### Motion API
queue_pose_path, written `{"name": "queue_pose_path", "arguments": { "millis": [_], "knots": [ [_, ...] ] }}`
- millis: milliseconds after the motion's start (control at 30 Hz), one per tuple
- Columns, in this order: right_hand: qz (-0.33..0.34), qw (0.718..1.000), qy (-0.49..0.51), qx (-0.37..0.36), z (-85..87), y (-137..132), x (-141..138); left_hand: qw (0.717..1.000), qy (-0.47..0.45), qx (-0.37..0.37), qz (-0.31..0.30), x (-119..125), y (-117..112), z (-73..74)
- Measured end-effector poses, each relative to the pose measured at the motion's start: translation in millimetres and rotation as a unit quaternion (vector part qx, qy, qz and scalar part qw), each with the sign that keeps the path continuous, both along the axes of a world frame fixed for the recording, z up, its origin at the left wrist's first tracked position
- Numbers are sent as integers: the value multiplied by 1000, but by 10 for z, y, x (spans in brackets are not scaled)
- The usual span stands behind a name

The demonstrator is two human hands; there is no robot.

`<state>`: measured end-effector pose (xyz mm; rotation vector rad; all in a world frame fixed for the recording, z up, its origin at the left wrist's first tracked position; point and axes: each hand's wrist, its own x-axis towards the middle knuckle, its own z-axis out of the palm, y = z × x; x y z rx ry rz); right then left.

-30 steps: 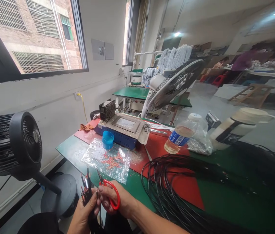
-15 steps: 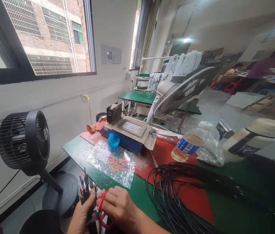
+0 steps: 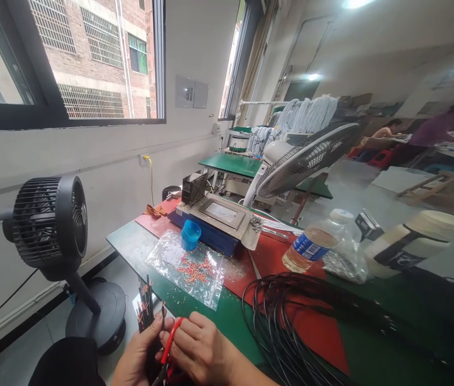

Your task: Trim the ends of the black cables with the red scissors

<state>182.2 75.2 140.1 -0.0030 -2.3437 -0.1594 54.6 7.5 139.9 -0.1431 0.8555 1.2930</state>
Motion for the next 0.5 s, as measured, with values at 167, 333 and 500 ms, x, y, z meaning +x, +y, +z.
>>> {"name": "queue_pose_path", "arguments": {
  "millis": [167, 333, 500],
  "knots": [
    [-14, 999, 17, -45, 7, -29, -33, 999, 34, -17, 23, -14, -45, 72],
    [-47, 989, 61, -124, -19, 6, -67, 987, 142, -41, 60, -84, -66, 44],
    [-218, 895, 179, -347, 261, 438, -9, 987, 132, -56, 75, -224, -144, -382]
  ]
}}
